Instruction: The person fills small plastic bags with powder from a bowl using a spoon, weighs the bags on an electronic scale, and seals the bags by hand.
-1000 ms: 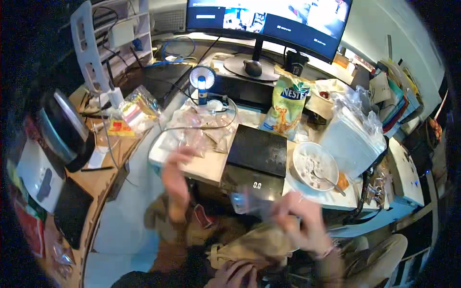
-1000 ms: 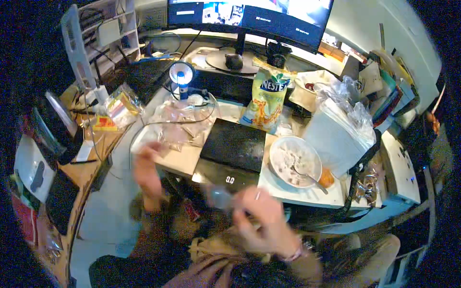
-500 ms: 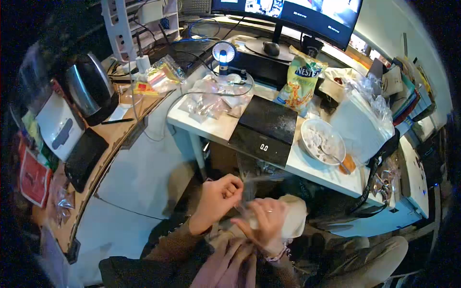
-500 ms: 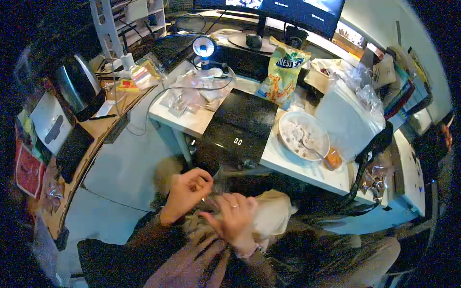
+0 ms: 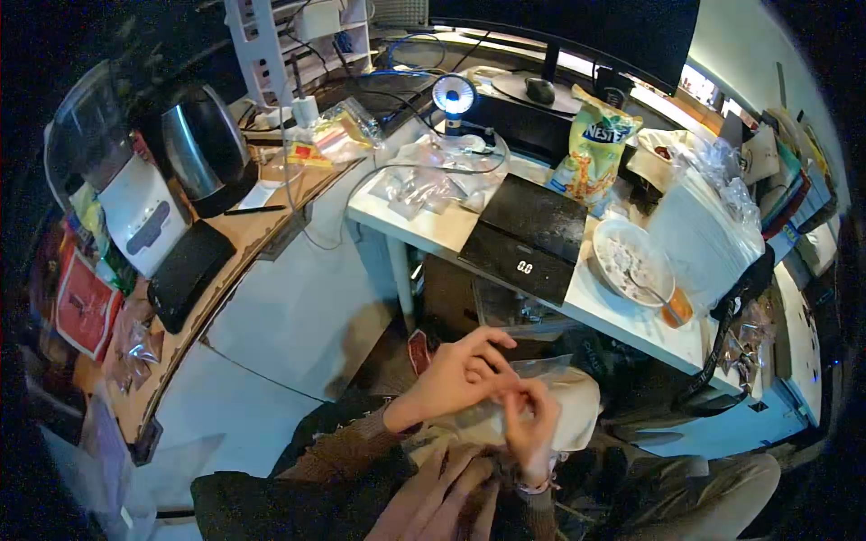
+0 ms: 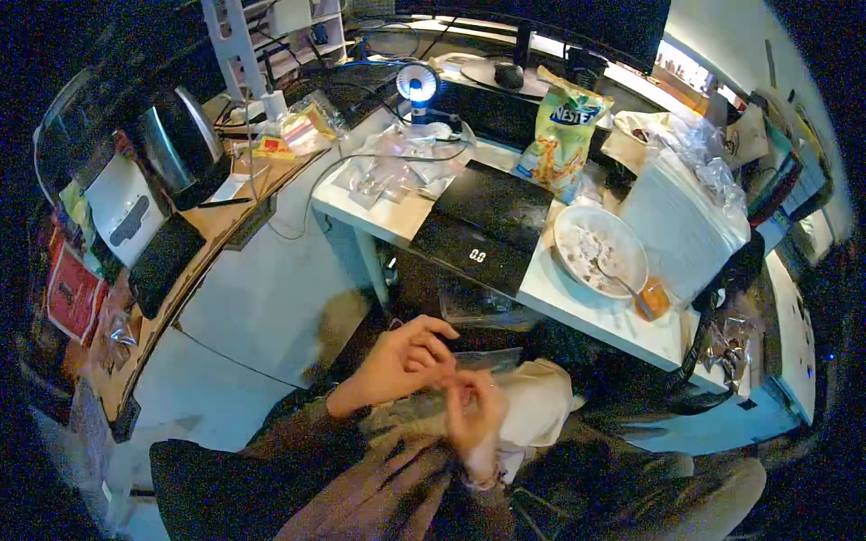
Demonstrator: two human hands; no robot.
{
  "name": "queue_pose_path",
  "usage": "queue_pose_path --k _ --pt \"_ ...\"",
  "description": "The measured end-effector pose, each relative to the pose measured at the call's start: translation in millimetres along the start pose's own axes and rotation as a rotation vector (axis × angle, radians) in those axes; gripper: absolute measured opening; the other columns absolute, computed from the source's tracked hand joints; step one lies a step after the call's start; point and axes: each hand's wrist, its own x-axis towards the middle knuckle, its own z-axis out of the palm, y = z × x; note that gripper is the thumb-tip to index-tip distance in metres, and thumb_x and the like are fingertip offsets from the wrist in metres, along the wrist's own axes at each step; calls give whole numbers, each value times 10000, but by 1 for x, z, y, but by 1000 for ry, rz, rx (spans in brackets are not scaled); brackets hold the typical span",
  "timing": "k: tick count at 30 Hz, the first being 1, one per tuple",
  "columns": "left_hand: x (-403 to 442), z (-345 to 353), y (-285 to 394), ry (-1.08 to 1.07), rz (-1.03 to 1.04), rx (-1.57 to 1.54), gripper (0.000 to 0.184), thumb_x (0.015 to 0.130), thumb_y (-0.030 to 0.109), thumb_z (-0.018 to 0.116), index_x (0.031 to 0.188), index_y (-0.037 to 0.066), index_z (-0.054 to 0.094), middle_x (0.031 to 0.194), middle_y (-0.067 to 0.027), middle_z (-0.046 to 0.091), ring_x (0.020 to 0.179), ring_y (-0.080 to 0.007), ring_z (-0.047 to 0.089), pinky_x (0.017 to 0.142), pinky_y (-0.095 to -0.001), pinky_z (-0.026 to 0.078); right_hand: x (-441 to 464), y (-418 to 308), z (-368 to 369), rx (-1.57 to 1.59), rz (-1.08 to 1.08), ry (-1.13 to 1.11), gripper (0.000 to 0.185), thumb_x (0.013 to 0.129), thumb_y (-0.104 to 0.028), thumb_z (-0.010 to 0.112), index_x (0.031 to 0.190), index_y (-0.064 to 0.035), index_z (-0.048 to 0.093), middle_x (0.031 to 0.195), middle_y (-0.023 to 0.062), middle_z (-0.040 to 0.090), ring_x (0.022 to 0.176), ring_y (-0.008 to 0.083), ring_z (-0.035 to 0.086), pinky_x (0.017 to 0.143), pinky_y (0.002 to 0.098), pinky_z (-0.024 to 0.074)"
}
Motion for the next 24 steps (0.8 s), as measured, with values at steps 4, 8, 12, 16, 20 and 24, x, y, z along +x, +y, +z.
queue_pose_path --k 4,8,12,16,20,24 --pt "1 6 -2 -80 120 -18 197 778 182 655 840 10 582 593 -32 570 536 -59 549 506 -194 441 -3 8 -11 77 78 99 39 753 11 573 775 -2 543 672 54 506 579 123 439 506 243 334" --pt "4 5 1 -240 244 222 181 808 188 610 810 9 585 574 -47 555 535 -70 542 505 -212 441 -2 5 -14 186 97 52 54 801 -27 557 769 5 526 700 19 489 640 71 424 545 216 344" --pt "7 9 -2 -276 317 180 159 804 170 583 759 17 583 557 -70 534 505 -98 525 477 -249 423 2 0 -22 386 145 78 101 821 -57 519 745 7 500 682 10 454 630 85 404 556 211 338" --pt "5 11 -10 -275 386 212 145 715 163 598 678 31 551 547 -90 515 458 -198 527 445 -314 399 1 56 -27 462 16 92 180 814 -93 510 675 -2 440 643 9 421 608 98 401 533 228 314" --pt "-2 8 -15 -140 399 252 159 689 163 590 639 30 521 539 -90 518 467 -244 527 451 -335 406 10 45 -18 117 -111 233 205 758 -80 532 621 -20 392 592 30 394 565 117 403 490 264 288" --pt "-3 3 -8 -78 326 453 151 683 162 585 649 41 499 564 -100 522 490 -278 529 458 -361 411 21 30 -25 -188 -244 9 195 705 -68 563 617 -29 393 556 54 371 523 147 393 476 283 283"
